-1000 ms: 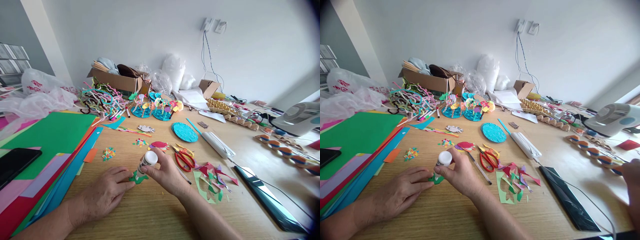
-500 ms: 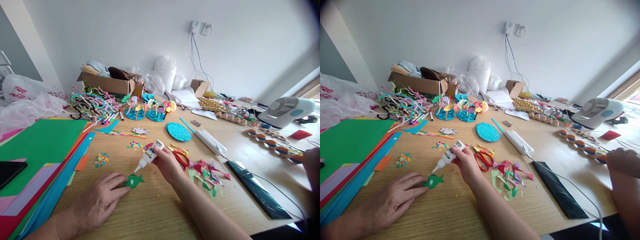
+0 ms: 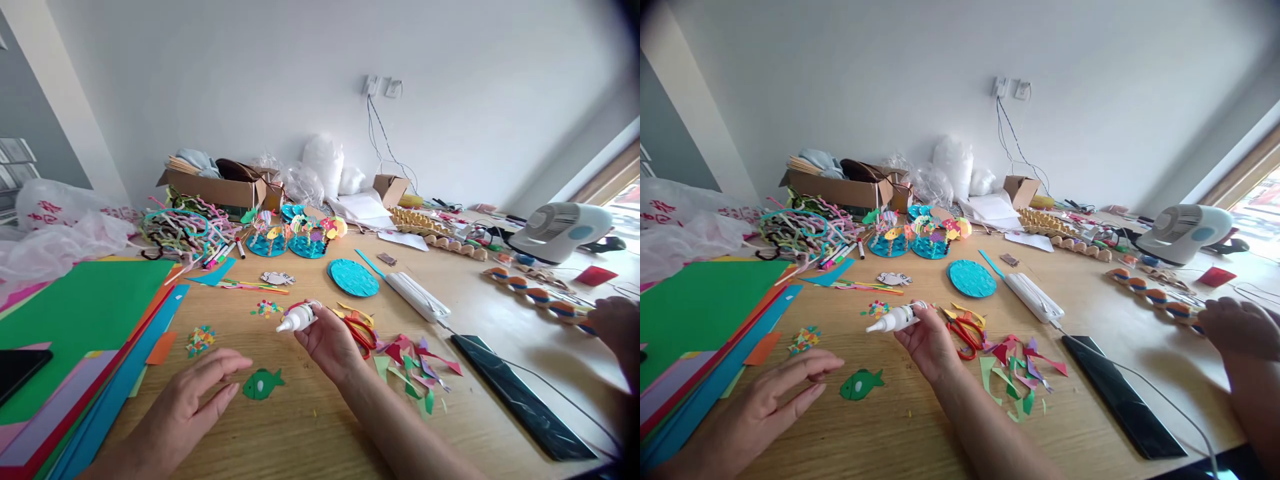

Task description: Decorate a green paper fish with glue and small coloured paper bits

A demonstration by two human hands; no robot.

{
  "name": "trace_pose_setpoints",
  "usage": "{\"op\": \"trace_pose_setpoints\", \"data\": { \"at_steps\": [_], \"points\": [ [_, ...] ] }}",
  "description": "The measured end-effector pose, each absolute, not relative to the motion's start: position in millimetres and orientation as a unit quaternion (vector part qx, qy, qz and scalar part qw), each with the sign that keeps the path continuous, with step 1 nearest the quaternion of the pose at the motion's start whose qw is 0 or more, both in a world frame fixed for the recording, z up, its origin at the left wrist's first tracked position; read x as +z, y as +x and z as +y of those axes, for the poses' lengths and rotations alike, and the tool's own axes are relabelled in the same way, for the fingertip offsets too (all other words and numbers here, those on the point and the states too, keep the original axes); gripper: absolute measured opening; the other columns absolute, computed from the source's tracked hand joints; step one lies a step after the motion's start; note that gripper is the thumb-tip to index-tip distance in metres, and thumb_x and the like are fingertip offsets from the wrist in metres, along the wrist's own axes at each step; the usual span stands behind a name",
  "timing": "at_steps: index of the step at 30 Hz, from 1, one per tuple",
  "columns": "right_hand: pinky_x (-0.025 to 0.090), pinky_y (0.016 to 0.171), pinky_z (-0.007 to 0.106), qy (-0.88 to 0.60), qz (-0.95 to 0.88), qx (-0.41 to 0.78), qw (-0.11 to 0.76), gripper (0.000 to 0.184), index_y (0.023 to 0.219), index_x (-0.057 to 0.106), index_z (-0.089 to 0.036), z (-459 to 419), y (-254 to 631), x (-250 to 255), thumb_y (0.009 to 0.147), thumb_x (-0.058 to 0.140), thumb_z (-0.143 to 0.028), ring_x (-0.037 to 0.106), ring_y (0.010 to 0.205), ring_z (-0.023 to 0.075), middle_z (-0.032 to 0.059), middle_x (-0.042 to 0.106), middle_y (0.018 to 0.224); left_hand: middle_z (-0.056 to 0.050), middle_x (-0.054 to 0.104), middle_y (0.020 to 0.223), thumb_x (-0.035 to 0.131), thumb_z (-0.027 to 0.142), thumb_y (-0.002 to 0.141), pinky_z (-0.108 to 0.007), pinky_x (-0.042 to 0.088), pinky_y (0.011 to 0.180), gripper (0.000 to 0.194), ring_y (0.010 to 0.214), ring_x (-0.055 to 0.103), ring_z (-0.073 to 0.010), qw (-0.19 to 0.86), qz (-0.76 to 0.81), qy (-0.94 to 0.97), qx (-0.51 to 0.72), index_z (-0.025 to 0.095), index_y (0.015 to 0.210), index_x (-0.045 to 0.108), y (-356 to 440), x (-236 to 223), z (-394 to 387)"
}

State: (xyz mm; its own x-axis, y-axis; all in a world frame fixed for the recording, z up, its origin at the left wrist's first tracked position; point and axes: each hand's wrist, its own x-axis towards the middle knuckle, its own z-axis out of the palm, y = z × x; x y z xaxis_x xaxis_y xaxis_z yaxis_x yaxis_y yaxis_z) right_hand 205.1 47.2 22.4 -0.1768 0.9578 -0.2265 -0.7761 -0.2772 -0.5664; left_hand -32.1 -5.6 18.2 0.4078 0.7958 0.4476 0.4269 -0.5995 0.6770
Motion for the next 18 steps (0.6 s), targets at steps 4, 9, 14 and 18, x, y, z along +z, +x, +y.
{"op": "trace_pose_setpoints", "data": {
  "at_steps": [4, 9, 14, 18],
  "points": [
    [0.057, 0.06, 0.022, -0.254, -0.142, 0.768, 0.57, 0.018, 0.072, 0.062, -0.015, 41, 196, 25, 0.064, 0.079, -0.017, 0.066, 0.061, 0.012, 0.001, 0.072, 0.071, -0.007, 0.065, 0.12, 0.063, 0.025, 0.073, -0.027, 0.057, 0.07, 0.05, 0.1, 0.065, -0.0243, 0.382, 0.447, 0.692, 0.419, 0.028, 0.123, 0.059, -8, 16, 7],
    [0.056, 0.062, 0.021, -0.242, -0.133, 0.785, 0.554, 0.025, 0.075, 0.065, -0.013, 33, 187, 23, 0.059, 0.084, -0.02, 0.067, 0.064, 0.0126, 0.0035, 0.074, 0.076, -0.01, 0.064, 0.121, 0.07, 0.038, 0.071, -0.039, 0.052, 0.087, 0.047, 0.11, 0.059, -0.0301, 0.449, 0.418, 0.639, 0.463, 0.022, 0.115, 0.063, 37, 9, 25],
    [0.052, 0.065, 0.022, -0.245, -0.173, 0.796, 0.526, 0.036, 0.086, 0.064, -0.015, 28, 185, 22, 0.061, 0.085, -0.03, 0.065, 0.07, 0.0122, 0.0017, 0.071, 0.08, -0.007, 0.071, 0.105, 0.07, 0.042, 0.075, -0.039, 0.05, 0.089, 0.035, 0.098, 0.065, -0.0271, 0.486, 0.38, 0.586, 0.525, 0.019, 0.102, 0.065, 52, 12, 38],
    [0.044, 0.06, 0.021, -0.301, -0.334, 0.732, 0.512, 0.042, 0.093, 0.059, -0.02, 26, 186, 22, 0.064, 0.083, -0.039, 0.061, 0.075, 0.0135, -0.0003, 0.066, 0.084, -0.005, 0.072, 0.095, 0.072, 0.044, 0.073, -0.035, 0.052, 0.079, 0.034, 0.087, 0.067, -0.026, 0.513, 0.395, 0.556, 0.521, 0.018, 0.095, 0.066, 44, 30, 38]
  ]
}}
